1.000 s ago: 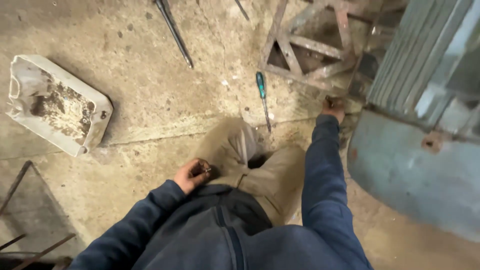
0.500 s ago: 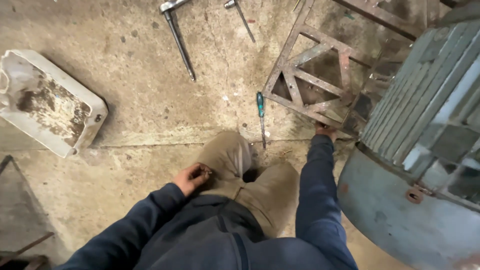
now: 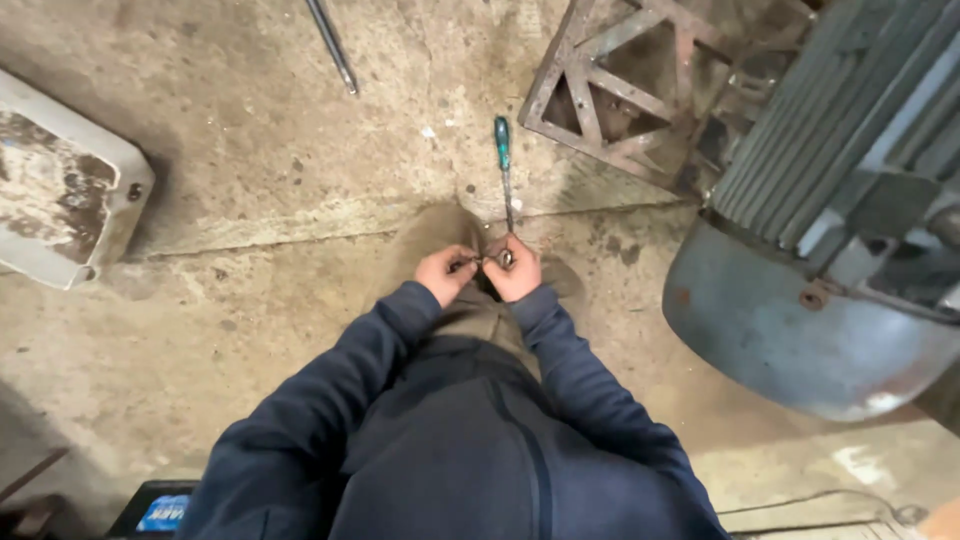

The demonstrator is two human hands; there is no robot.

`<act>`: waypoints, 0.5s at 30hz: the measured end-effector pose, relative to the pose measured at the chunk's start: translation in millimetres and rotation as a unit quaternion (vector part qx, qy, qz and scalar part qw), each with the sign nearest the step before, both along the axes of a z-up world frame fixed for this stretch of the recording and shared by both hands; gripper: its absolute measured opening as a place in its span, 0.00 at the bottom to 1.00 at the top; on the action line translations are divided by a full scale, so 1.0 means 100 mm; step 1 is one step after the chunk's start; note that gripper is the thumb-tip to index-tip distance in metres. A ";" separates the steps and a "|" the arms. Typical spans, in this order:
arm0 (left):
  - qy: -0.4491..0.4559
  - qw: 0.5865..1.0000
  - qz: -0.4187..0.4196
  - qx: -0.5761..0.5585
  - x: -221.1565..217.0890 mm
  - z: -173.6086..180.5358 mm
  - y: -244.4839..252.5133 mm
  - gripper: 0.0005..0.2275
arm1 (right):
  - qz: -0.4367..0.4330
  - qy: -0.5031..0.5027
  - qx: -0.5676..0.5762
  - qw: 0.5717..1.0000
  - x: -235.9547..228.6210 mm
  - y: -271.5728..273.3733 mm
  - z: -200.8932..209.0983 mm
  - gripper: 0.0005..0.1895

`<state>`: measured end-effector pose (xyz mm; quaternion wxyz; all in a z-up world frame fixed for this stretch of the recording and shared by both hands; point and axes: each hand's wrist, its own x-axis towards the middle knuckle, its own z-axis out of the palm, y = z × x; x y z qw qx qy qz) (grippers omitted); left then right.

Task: The person uses a wrench to tighten bolts on a large, grey metal machine. They manipulate the tool with both hands to secure the fasteners on the side of the equipment.

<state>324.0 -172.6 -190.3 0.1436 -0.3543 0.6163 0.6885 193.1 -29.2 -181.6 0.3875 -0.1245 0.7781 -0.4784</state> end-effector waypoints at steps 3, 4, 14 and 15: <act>0.023 1.000 0.004 -0.020 -0.04 0.11 0.02 0.10 | -0.027 0.016 -0.022 0.999 0.06 -0.01 0.27 0.05; 0.014 1.000 -0.006 -0.016 0.01 0.18 0.04 0.09 | -0.012 0.032 -0.006 0.999 0.11 0.02 0.35 0.05; 0.072 0.994 -0.068 -0.041 0.28 0.51 0.11 0.11 | -0.155 -0.080 -0.130 0.976 0.68 0.53 0.37 0.07; 0.077 0.994 -0.072 -0.043 0.34 0.53 0.13 0.11 | -0.159 -0.075 -0.133 0.975 0.76 0.54 0.44 0.07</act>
